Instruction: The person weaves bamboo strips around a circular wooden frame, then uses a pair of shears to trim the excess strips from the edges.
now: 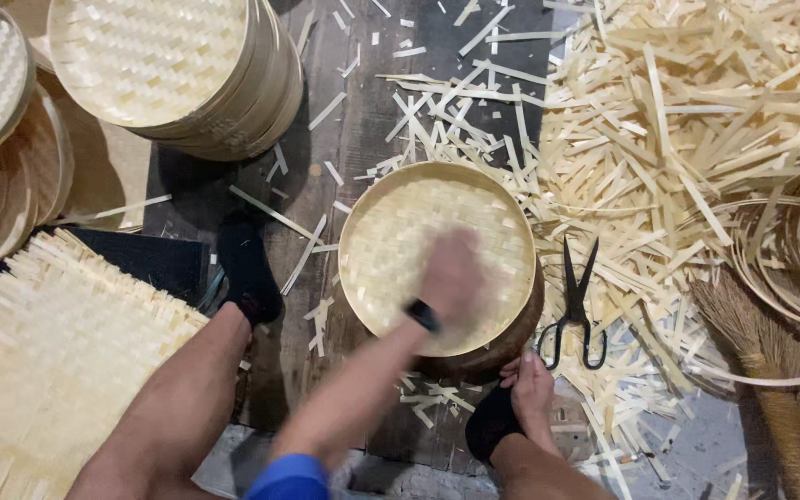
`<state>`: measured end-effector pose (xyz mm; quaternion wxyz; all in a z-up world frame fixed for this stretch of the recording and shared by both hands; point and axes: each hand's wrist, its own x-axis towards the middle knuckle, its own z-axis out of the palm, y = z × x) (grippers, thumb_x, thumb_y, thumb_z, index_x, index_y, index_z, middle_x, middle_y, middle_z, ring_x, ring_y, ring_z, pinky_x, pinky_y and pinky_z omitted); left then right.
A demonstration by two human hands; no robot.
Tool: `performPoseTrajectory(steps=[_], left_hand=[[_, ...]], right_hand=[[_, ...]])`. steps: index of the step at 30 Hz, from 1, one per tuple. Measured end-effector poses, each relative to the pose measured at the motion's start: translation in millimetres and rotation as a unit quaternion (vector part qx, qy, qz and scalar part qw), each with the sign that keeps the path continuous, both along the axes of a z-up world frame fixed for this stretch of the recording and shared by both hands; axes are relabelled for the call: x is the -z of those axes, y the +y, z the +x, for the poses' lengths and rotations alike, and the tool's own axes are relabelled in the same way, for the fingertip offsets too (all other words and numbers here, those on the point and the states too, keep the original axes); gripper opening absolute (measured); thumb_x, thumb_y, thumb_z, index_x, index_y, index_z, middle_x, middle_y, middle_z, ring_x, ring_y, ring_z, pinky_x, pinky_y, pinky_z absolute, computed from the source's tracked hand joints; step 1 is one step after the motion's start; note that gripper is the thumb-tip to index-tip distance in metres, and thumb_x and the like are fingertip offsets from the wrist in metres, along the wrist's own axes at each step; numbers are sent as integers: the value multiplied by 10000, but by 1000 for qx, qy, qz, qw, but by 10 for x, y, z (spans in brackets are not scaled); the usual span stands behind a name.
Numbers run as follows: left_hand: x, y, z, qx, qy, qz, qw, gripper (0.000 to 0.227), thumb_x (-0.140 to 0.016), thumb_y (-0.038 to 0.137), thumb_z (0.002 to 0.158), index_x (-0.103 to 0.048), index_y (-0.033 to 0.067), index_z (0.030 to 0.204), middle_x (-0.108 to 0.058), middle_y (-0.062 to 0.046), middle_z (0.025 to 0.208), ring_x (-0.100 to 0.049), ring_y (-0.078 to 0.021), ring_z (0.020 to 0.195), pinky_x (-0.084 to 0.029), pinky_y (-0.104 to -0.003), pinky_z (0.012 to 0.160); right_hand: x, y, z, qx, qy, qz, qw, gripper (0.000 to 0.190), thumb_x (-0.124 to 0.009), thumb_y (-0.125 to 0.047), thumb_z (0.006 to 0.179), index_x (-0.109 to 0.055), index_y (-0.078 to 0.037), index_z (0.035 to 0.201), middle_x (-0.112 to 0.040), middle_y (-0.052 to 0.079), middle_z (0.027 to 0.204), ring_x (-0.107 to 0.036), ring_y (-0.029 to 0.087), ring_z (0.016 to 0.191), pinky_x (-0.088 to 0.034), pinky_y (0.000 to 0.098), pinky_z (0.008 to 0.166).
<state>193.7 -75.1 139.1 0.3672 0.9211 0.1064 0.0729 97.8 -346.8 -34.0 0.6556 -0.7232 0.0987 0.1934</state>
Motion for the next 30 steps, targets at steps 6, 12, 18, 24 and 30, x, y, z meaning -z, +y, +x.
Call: performPoseTrajectory(steps=[6, 12, 18, 24, 30], left_hand=[[39, -812, -487, 140, -34, 148, 978, 557, -563, 235, 1016, -435, -35, 1487, -460, -257, 1572, -330, -420, 1527, -230, -560, 1268], [397, -96, -1128, 235, 36, 223, 946, 660, -501, 3, 853, -433, 40, 1508, -374, -259, 1583, -318, -356, 1492, -215, -547, 1222], [439, 727, -1031, 393, -35, 334, 856, 566, -571, 108, 932, -456, 28, 1480, -465, -252, 1520, -451, -354, 1406, -315, -521, 1176], [-751, 2046, -468, 372, -165, 497, 766, 334, -646, 141, 866, -648, 43, 1186, -712, -121, 1187, -667, -268, 1154, -525, -402, 1045], [-1620, 3354, -280, 50, -187, 430, 882, 248, -607, -37, 823, -690, 99, 1014, -725, -99, 966, -687, -261, 932, -549, -402, 834]], right_hand=[[-141, 6, -19, 11, -52, -48, 997, 344, -500, -273, 1080, -689, 13, 1059, -659, 83, 731, -577, 133, 564, -480, 273, 537], [-232, 117, 51, 21, -19, -63, 998, 321, -517, -252, 1071, -682, 18, 1016, -690, 89, 735, -601, 140, 552, -506, 280, 528], [-229, 104, 39, 19, -27, -55, 998, 285, -551, -223, 1052, -680, 26, 1006, -689, 92, 748, -610, 129, 578, -517, 285, 531], [-265, 83, 86, -5, -13, -130, 991, 250, -546, -200, 1056, -676, 13, 1075, -696, 134, 760, -627, 162, 600, -518, 302, 543], [-380, 220, 152, -1, -37, -84, 996, 288, -535, -181, 1093, -633, 90, 1087, -678, 158, 769, -667, 191, 639, -552, 328, 542]])
